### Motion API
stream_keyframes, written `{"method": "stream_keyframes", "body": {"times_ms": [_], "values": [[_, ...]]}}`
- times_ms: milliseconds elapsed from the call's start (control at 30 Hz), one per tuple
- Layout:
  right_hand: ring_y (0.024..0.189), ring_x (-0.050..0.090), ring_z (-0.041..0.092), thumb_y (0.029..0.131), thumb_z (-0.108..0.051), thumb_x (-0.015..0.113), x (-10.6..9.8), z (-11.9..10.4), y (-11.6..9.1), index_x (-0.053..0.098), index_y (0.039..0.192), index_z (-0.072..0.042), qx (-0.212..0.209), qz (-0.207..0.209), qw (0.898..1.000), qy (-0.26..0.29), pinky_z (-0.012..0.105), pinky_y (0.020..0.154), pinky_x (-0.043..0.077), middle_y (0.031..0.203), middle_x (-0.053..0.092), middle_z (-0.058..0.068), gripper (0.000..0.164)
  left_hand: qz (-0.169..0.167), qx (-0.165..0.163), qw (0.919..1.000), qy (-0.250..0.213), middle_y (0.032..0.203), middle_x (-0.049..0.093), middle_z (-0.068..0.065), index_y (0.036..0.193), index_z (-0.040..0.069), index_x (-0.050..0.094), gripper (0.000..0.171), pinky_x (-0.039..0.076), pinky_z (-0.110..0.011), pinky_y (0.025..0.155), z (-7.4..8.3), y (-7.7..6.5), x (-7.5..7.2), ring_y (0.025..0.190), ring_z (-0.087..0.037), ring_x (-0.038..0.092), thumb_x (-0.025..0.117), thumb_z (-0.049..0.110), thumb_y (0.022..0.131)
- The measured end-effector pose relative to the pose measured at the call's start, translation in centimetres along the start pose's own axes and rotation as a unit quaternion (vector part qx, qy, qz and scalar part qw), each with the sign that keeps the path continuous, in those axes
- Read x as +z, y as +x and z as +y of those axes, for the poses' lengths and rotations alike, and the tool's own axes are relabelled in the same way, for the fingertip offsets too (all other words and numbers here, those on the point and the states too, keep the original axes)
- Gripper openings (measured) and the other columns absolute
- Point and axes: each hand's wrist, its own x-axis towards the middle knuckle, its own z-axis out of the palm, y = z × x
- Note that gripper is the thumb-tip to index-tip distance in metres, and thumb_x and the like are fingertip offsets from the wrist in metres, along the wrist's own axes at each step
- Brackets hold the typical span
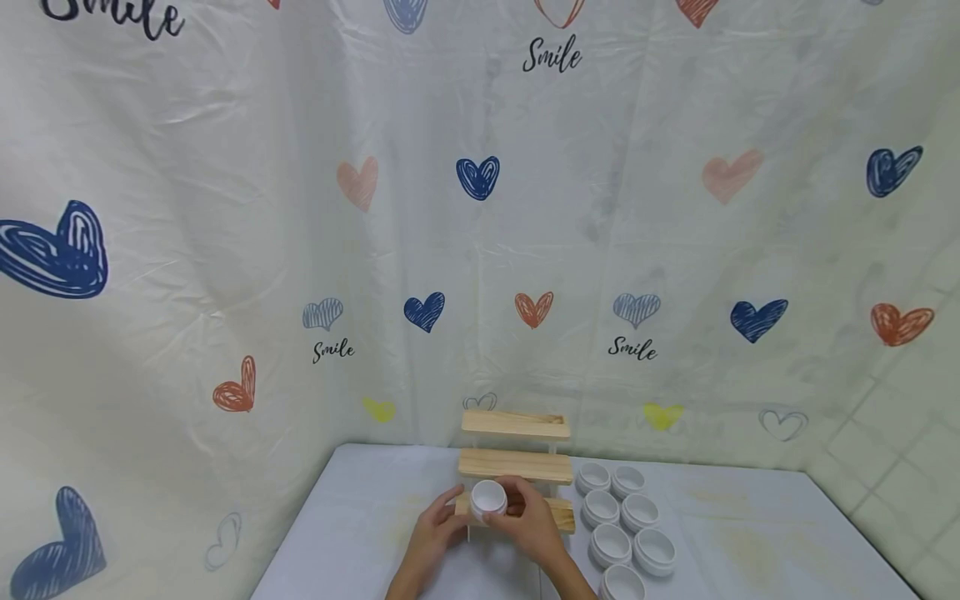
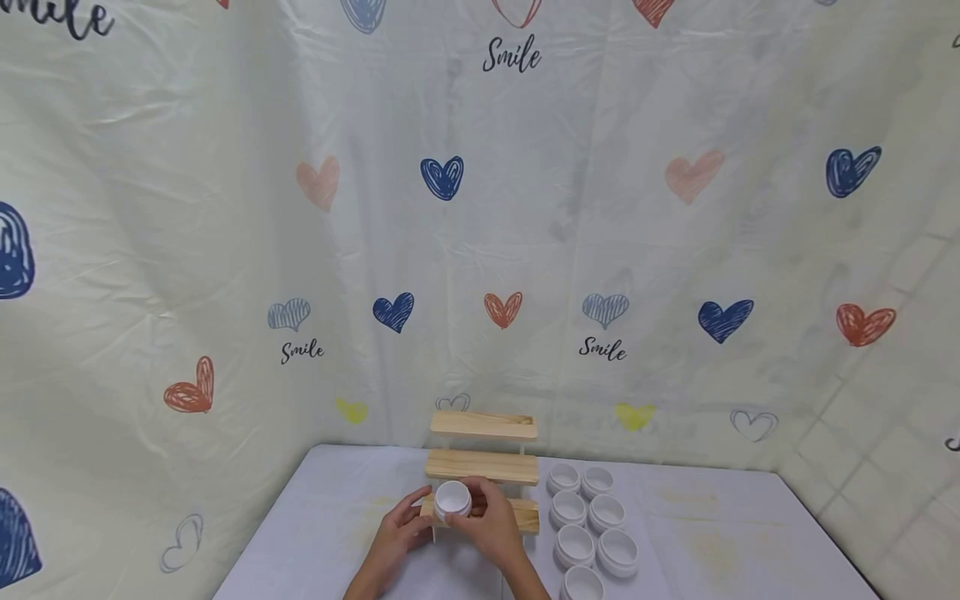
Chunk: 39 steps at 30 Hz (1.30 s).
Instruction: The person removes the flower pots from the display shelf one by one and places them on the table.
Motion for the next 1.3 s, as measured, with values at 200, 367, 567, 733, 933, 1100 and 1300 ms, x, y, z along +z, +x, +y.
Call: {"method": "stream_keyframes", "body": {"times_ms": [200,367,567,733,933,1100,1300], "values": [[0.101,0.065,0.023,0.079,-0.008,0.086,-0.1,0.7,0.1,0.063,0.126,0.001,0.006,0.005,1.000,0.011,0.019,0.076,0.056,0.115,0.069,0.017,0.053,-0.002,0.002,1.0000,-0.001,0.126,0.070,-0.020,0.150,0.003,0.048,0.062,0.060,-0.034,0.090,0.1,0.0,0.0,0.109,-0.020,0.069,0.071,0.019,0.095],[0.102,0.064,0.023,0.080,-0.009,0.086,-0.2,1.1,0.2,0.062,0.128,-0.001,0.009,0.003,1.000,0.025,0.019,0.076,0.056,0.117,0.068,0.017,0.055,-0.001,0.000,1.0000,0.002,0.126,0.070,-0.019,0.151,0.003,0.047,0.062,0.060,-0.034,0.090,0.2,-0.1,0.1,0.109,-0.020,0.069,0.070,0.019,0.095],[0.103,0.064,0.023,0.080,-0.009,0.085,-0.3,1.1,0.2,0.061,0.129,-0.002,0.018,0.005,1.000,0.022,0.020,0.077,0.057,0.118,0.068,0.016,0.055,0.000,-0.003,1.0000,0.001,0.125,0.070,-0.018,0.151,0.004,0.047,0.062,0.060,-0.034,0.090,0.2,-0.2,0.1,0.109,-0.020,0.069,0.070,0.019,0.095],[0.105,0.064,0.024,0.080,-0.009,0.085,-0.3,1.1,0.2,0.060,0.130,-0.001,0.026,0.007,0.999,0.027,0.017,0.076,0.056,0.120,0.067,0.017,0.056,-0.002,0.000,1.0000,-0.006,0.125,0.070,-0.018,0.151,0.004,0.047,0.062,0.060,-0.033,0.089,0.0,0.0,0.0,0.109,-0.019,0.069,0.070,0.018,0.096],[0.104,0.064,0.023,0.080,-0.011,0.086,-0.5,0.7,0.0,0.059,0.131,-0.001,0.026,0.009,0.999,0.032,0.016,0.077,0.056,0.120,0.067,0.017,0.058,0.001,0.000,1.0000,-0.008,0.125,0.070,-0.018,0.151,0.004,0.047,0.062,0.060,-0.033,0.089,0.0,0.0,0.1,0.108,-0.019,0.069,0.070,0.016,0.095],[0.104,0.064,0.022,0.080,-0.011,0.086,-0.6,0.5,-0.2,0.059,0.132,-0.001,0.030,0.009,0.999,0.042,0.018,0.078,0.057,0.122,0.066,0.017,0.060,0.003,0.000,0.9999,-0.014,0.127,0.069,-0.020,0.151,0.003,0.046,0.062,0.060,-0.033,0.090,0.0,0.0,0.1,0.108,-0.020,0.070,0.069,0.015,0.095],[0.103,0.063,0.021,0.080,-0.013,0.086,-0.8,0.6,-0.1,0.060,0.131,-0.004,0.036,0.009,0.999,0.036,0.020,0.081,0.058,0.121,0.066,0.015,0.059,0.003,0.002,0.9999,-0.016,0.127,0.069,-0.021,0.151,0.003,0.047,0.062,0.060,-0.032,0.088,-0.1,0.1,0.1,0.106,-0.020,0.070,0.069,0.013,0.094]]}}
